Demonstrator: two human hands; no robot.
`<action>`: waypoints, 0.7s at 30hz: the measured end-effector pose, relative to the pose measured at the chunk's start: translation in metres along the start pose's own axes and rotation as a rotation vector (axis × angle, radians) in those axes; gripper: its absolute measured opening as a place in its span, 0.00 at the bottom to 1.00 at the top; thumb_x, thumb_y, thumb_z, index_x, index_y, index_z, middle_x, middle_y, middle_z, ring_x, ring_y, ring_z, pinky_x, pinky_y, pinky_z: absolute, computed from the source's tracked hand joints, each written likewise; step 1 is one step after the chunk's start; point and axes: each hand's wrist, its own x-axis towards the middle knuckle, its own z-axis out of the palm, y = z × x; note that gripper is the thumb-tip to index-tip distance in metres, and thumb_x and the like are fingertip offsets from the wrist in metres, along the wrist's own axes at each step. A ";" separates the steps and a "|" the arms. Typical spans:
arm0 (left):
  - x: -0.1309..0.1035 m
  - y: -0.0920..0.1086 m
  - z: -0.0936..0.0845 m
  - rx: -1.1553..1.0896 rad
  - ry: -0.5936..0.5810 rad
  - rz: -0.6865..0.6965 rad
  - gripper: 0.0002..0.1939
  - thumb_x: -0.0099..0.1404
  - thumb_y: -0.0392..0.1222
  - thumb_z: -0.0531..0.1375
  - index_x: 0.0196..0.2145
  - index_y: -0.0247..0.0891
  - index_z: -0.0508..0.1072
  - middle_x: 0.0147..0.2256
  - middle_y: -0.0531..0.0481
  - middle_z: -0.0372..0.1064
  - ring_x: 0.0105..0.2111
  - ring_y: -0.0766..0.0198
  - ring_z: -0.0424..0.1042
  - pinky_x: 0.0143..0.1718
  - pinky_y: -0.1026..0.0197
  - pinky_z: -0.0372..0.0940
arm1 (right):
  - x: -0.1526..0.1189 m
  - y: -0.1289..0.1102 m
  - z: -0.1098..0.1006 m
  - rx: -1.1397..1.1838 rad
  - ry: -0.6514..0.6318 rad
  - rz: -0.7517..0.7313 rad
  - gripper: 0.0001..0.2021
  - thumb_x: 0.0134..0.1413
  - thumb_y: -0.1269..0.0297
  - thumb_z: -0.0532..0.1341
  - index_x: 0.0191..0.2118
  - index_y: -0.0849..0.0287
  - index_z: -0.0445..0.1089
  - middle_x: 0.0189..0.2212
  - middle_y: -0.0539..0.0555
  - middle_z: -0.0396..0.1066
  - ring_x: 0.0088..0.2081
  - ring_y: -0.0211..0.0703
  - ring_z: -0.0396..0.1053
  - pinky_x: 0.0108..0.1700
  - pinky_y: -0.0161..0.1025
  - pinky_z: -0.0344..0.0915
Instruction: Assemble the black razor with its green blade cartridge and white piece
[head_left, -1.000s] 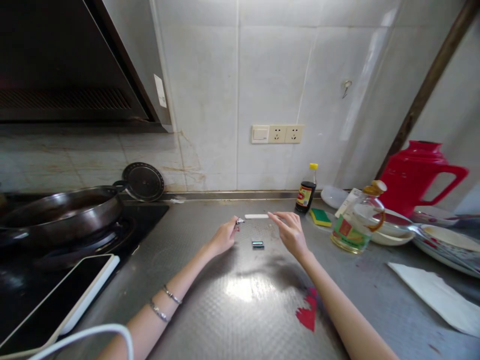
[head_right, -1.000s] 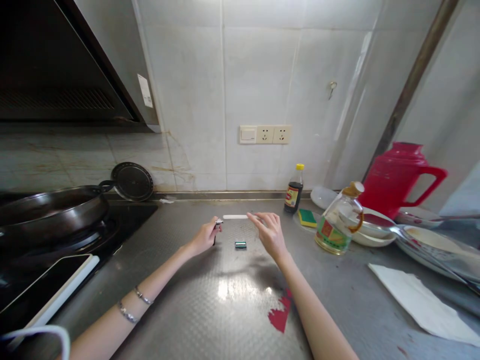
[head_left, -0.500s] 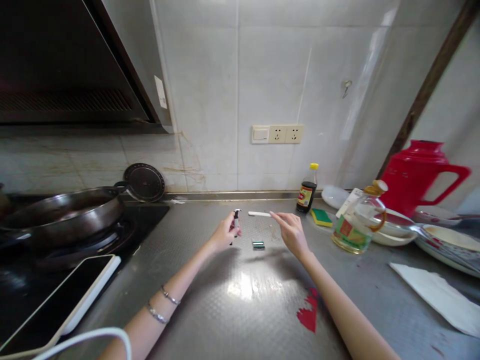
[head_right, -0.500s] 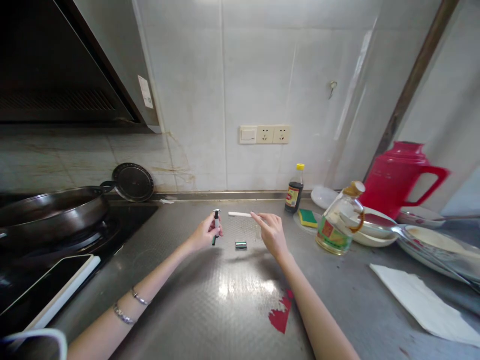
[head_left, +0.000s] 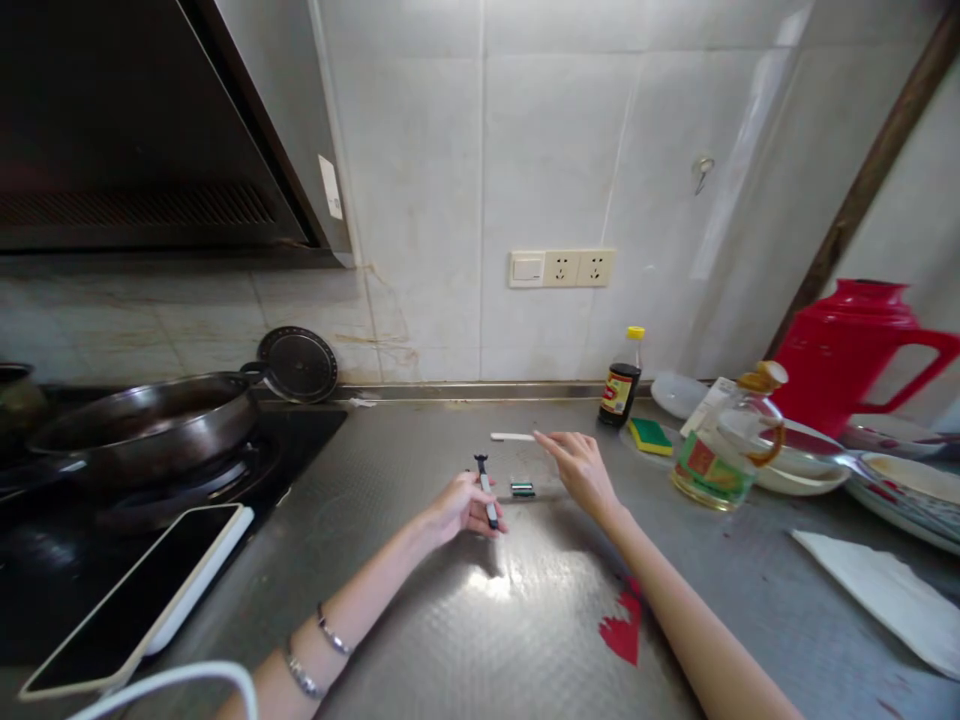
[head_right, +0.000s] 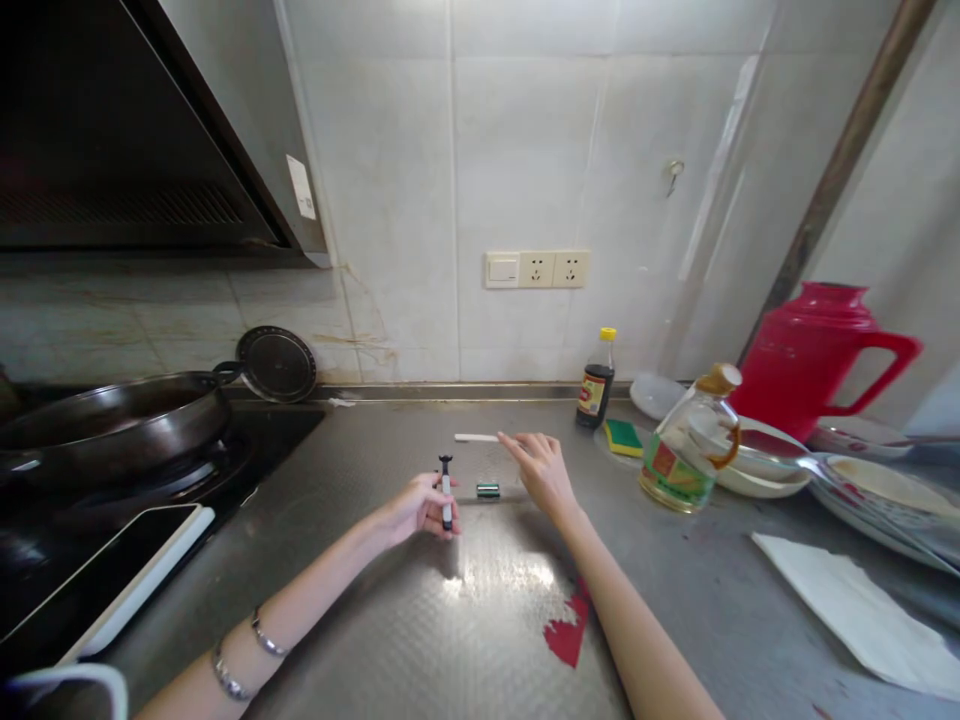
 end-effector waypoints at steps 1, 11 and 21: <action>0.000 -0.001 0.000 -0.020 0.013 -0.007 0.20 0.53 0.31 0.54 0.43 0.35 0.53 0.22 0.51 0.69 0.23 0.59 0.74 0.24 0.61 0.67 | 0.000 -0.002 0.000 0.002 -0.018 -0.010 0.27 0.51 0.81 0.51 0.55 0.53 0.61 0.40 0.56 0.68 0.40 0.44 0.61 0.42 0.42 0.54; -0.006 0.001 -0.001 -0.111 0.042 -0.025 0.15 0.52 0.29 0.53 0.38 0.35 0.55 0.20 0.49 0.69 0.22 0.59 0.73 0.23 0.62 0.66 | 0.009 -0.028 -0.001 0.008 -0.143 -0.094 0.25 0.54 0.79 0.51 0.57 0.53 0.59 0.41 0.57 0.67 0.40 0.44 0.59 0.41 0.41 0.52; -0.004 0.001 -0.005 -0.166 -0.010 0.055 0.18 0.51 0.30 0.55 0.40 0.35 0.55 0.22 0.49 0.69 0.21 0.59 0.73 0.21 0.63 0.66 | -0.002 -0.008 0.003 0.030 -0.154 -0.083 0.25 0.55 0.79 0.50 0.57 0.52 0.58 0.41 0.57 0.66 0.41 0.44 0.59 0.42 0.41 0.52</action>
